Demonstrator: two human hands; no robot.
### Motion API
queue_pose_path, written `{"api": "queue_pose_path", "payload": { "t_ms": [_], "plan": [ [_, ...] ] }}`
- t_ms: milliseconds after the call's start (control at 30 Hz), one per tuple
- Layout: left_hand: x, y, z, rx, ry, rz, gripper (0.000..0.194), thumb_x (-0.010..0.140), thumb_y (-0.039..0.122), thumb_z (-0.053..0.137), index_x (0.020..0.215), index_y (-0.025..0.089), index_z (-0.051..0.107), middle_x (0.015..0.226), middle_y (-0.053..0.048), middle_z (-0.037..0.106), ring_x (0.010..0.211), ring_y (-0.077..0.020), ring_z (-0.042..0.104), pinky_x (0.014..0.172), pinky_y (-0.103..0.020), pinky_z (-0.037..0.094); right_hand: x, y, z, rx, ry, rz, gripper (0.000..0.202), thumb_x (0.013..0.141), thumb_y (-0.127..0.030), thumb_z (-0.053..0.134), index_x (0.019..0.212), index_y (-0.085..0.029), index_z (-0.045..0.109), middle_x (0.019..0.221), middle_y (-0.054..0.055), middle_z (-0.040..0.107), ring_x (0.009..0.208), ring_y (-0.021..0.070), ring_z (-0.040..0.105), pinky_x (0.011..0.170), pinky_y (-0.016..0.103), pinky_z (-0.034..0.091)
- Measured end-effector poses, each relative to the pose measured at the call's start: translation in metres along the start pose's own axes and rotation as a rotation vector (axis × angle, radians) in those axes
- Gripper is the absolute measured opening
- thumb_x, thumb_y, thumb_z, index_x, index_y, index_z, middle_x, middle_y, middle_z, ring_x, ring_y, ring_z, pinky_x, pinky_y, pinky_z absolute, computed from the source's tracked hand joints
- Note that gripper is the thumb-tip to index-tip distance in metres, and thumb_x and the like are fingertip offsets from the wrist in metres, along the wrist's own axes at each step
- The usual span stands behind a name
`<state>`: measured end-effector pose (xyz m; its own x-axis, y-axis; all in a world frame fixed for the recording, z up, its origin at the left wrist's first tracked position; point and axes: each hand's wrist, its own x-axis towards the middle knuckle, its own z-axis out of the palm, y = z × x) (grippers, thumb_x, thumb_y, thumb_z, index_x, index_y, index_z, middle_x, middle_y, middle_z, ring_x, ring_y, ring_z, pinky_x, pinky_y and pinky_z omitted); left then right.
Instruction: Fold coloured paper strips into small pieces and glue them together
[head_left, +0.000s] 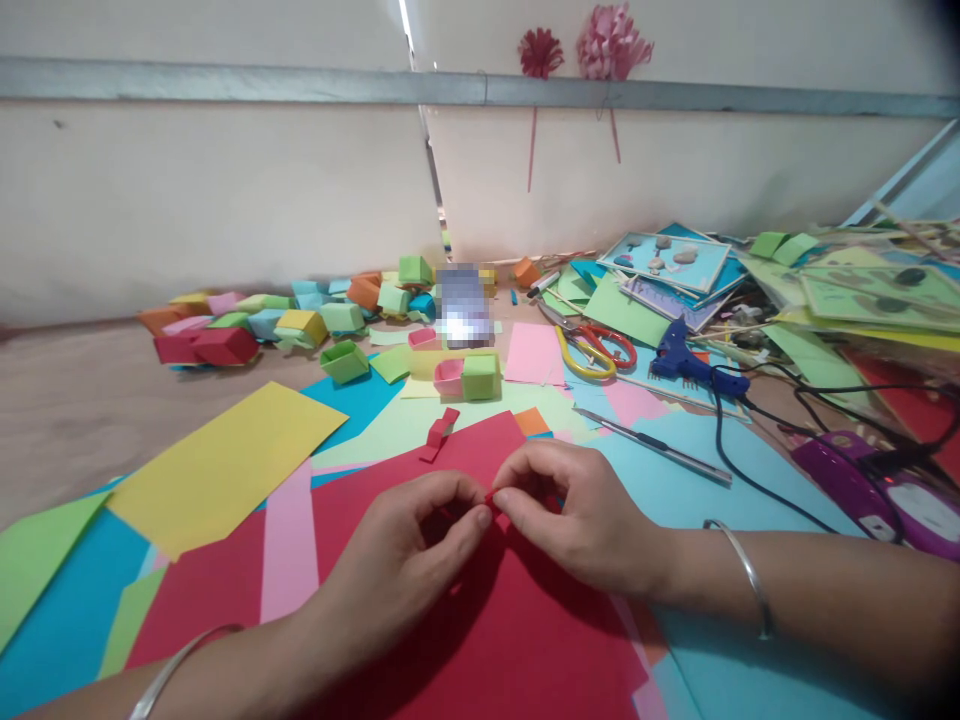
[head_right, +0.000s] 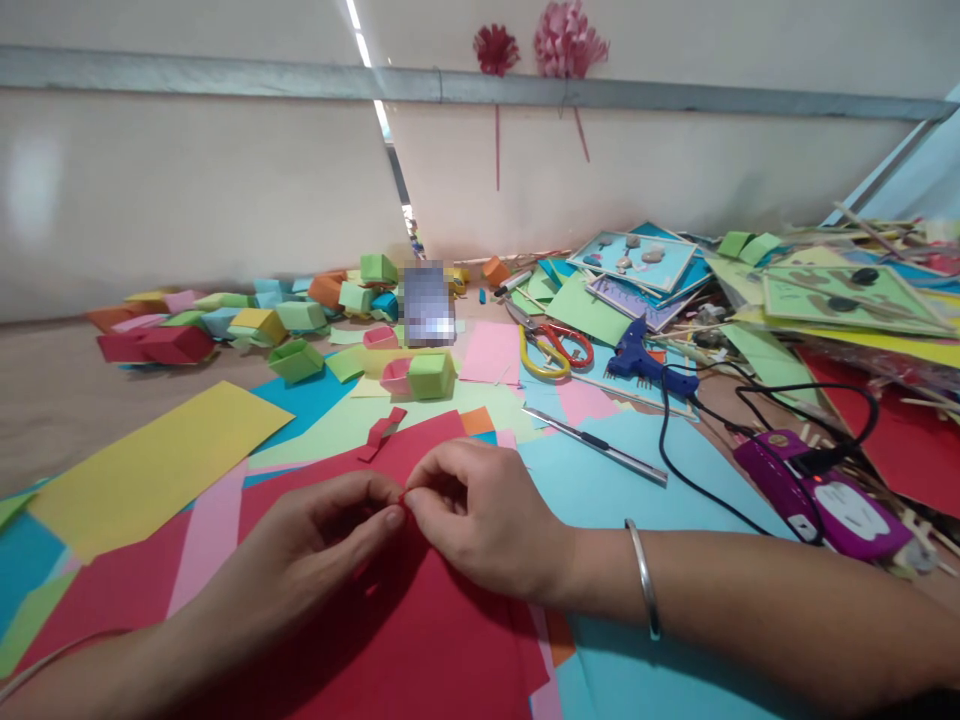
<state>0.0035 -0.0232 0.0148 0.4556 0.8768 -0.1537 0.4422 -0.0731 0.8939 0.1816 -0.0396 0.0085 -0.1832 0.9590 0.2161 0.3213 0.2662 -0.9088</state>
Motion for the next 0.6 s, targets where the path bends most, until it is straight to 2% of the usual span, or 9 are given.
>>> {"api": "queue_pose_path", "payload": {
  "t_ms": [100,233,300,400,533,600],
  "plan": [
    [0.002,-0.004,-0.001,-0.011,0.027,-0.015,0.028,0.087,0.041,0.056,0.069,0.020,0.060,0.056,0.001,0.057,0.053,-0.0138,0.050,0.050,-0.024,0.038,-0.001,0.005,0.001,-0.094,0.025,-0.120,0.011,0.083,-0.012,0.059,0.074,-0.017,0.064,0.067,-0.001,0.062,0.059,0.0086,0.052,0.056,0.019,0.041],
    [0.001,-0.010,-0.001,-0.002,0.032,-0.001,0.028,0.088,0.039,0.052,0.068,0.020,0.057,0.056,0.002,0.056,0.053,-0.0133,0.050,0.050,-0.023,0.040,-0.005,0.012,0.005,-0.290,0.099,-0.558,0.014,0.090,-0.013,0.056,0.079,-0.014,0.065,0.072,0.004,0.066,0.067,0.0129,0.058,0.063,0.023,0.047],
    [0.000,-0.011,0.000,0.001,0.041,0.022,0.028,0.088,0.038,0.053,0.067,0.020,0.057,0.057,0.002,0.055,0.055,-0.0131,0.050,0.050,-0.023,0.041,-0.008,0.013,0.005,-0.420,0.109,-0.689,0.021,0.094,-0.013,0.051,0.078,-0.013,0.064,0.074,0.007,0.067,0.068,0.0142,0.058,0.062,0.025,0.046],
    [-0.003,-0.010,0.002,-0.005,0.070,0.072,0.026,0.087,0.035,0.054,0.068,0.019,0.060,0.059,0.002,0.058,0.057,-0.0133,0.052,0.051,-0.022,0.043,-0.011,0.009,0.004,-0.508,0.070,-0.656,0.030,0.098,-0.014,0.045,0.074,-0.015,0.063,0.070,0.006,0.066,0.063,0.0136,0.054,0.058,0.025,0.043],
    [-0.005,-0.007,0.003,-0.025,0.105,0.131,0.022,0.086,0.032,0.056,0.072,0.019,0.066,0.065,0.000,0.065,0.061,-0.0143,0.057,0.054,-0.022,0.047,-0.014,0.002,0.002,-0.399,-0.025,-0.503,0.036,0.102,-0.022,0.038,0.075,-0.016,0.061,0.068,0.003,0.064,0.062,0.0124,0.055,0.060,0.024,0.043],
    [-0.006,-0.007,0.003,-0.053,0.109,0.150,0.021,0.085,0.031,0.056,0.072,0.019,0.067,0.066,0.000,0.067,0.062,-0.0142,0.059,0.056,-0.022,0.048,-0.014,0.001,0.004,-0.360,-0.022,-0.422,0.036,0.102,-0.024,0.038,0.073,-0.016,0.059,0.064,0.001,0.060,0.060,0.0111,0.053,0.058,0.023,0.042]
  ]
}}
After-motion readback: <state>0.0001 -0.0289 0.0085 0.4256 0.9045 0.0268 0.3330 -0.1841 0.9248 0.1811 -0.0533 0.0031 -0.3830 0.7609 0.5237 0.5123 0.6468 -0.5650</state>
